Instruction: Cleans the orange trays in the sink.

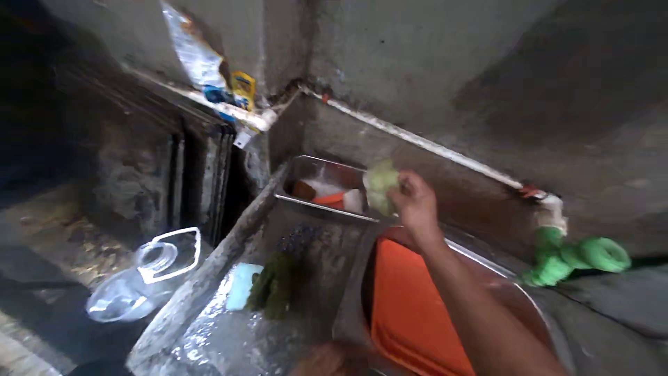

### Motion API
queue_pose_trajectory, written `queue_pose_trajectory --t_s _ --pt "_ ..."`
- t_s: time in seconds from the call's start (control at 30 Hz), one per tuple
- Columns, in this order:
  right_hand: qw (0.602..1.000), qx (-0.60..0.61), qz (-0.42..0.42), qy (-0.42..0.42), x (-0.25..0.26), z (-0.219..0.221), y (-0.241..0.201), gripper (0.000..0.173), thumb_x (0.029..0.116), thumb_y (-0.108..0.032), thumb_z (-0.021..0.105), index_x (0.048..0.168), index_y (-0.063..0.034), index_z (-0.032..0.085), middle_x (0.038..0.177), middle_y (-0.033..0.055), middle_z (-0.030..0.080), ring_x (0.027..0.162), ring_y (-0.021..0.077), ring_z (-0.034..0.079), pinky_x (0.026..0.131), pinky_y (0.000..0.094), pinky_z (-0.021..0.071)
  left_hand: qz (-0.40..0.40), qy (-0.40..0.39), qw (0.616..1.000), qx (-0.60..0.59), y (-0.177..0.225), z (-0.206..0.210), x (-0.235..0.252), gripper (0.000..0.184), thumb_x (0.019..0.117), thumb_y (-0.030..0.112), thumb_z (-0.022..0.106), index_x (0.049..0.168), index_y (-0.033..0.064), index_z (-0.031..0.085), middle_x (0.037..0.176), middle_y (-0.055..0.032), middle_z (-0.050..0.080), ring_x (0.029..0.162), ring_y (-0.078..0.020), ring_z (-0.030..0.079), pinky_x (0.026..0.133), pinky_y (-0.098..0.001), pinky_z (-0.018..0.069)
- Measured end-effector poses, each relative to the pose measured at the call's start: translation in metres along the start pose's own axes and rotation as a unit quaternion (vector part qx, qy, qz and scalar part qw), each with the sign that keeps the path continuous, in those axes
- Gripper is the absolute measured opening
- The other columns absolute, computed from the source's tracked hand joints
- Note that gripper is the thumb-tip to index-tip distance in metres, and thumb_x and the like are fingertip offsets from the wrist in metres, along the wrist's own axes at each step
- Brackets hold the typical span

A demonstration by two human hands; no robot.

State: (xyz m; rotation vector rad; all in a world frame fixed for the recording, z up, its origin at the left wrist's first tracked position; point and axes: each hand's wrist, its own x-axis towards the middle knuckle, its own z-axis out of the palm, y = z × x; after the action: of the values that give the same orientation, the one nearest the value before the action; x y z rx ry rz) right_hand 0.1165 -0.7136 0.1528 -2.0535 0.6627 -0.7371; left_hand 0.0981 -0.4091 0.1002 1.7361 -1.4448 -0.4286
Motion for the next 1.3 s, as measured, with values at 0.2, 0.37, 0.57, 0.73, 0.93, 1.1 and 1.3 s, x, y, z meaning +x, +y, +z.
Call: queue_pose_trajectory --t_s 0.2,0.37,0.57,0.73,0.93,1.1,1.3 --pt "0.890 -0.320 0.323 -0.021 -0.206 -0.175 0.138 0.044 0.0921 -0.009 0.069 0.135 -0.0031 0.060 0.103 0.0220 0.072 0.092 0.0379 0.071 0.084 0.0576 0.0567 -0.176 -0.259 0.948 0.056 -0.021 0.114 0.089 0.041 0.1006 0.027 0.063 0.135 0.0048 0.066 0.149 -0.0246 0.051 0.144 -0.0412 0.041 0.118 -0.0503 0.0377" --pt "0.799 -0.384 0.461 -0.017 -0.277 -0.200 0.203 0.044 0.0981 -0.025 0.067 0.137 -0.0033 0.063 0.131 0.0278 0.064 0.122 0.0459 0.061 0.105 0.0632 0.0459 -0.199 -0.397 0.882 0.159 -0.011 0.108 0.124 0.039 0.0975 0.021 0.069 0.126 -0.0050 0.066 0.147 -0.0277 0.050 0.144 -0.0448 0.040 0.114 -0.0534 0.0409" --pt "0.897 -0.185 0.380 -0.130 -0.201 -0.051 0.129 0.048 0.0967 -0.019 0.069 0.143 -0.0089 0.060 0.142 0.0187 0.058 0.130 0.0306 0.058 0.112 0.0434 0.0461 -0.201 -0.351 0.897 0.178 -0.020 0.113 0.121 0.059 0.0911 0.034 0.077 0.138 0.0006 0.062 0.144 -0.0234 0.056 0.141 -0.0414 0.045 0.115 -0.0538 0.0394" --pt "0.900 -0.204 0.373 -0.095 -0.274 -0.134 0.148 0.038 0.0898 -0.005 0.070 0.128 -0.0088 0.071 0.135 0.0194 0.063 0.124 0.0334 0.062 0.107 0.0489 0.0493 -0.207 -0.372 0.879 0.214 -0.022 0.116 0.124 0.058 0.0918 0.039 0.076 0.135 0.0028 0.064 0.143 -0.0201 0.058 0.141 -0.0376 0.046 0.118 -0.0511 0.0358" --pt "0.821 -0.315 0.476 -0.022 -0.243 -0.187 0.214 0.039 0.1002 -0.012 0.060 0.137 -0.0015 0.061 0.144 0.0267 0.054 0.130 0.0422 0.056 0.108 0.0546 0.0469 -0.205 -0.340 0.892 0.217 -0.020 0.121 0.121 0.055 0.0878 0.041 0.079 0.125 0.0013 0.070 0.136 -0.0187 0.063 0.136 -0.0384 0.051 0.113 -0.0527 0.0424" --pt "0.879 -0.263 0.351 -0.186 -0.247 -0.123 0.150 0.045 0.0997 -0.009 0.059 0.145 -0.0095 0.058 0.148 0.0181 0.054 0.135 0.0337 0.055 0.111 0.0463 0.0466 -0.157 -0.323 0.902 0.240 -0.024 0.119 0.115 0.055 0.0888 0.045 0.077 0.116 -0.0023 0.073 0.130 -0.0215 0.067 0.133 -0.0406 0.055 0.111 -0.0535 0.0438" --pt "0.804 -0.395 0.434 -0.098 -0.278 -0.242 0.234 0.036 0.0964 -0.003 0.060 0.131 -0.0042 0.067 0.144 0.0252 0.053 0.131 0.0440 0.054 0.100 0.0576 0.0520 -0.126 -0.280 0.922 0.236 -0.017 0.118 0.101 0.050 0.0916 0.041 0.074 0.116 -0.0022 0.074 0.139 -0.0258 0.061 0.134 -0.0480 0.053 0.109 -0.0598 0.0445"
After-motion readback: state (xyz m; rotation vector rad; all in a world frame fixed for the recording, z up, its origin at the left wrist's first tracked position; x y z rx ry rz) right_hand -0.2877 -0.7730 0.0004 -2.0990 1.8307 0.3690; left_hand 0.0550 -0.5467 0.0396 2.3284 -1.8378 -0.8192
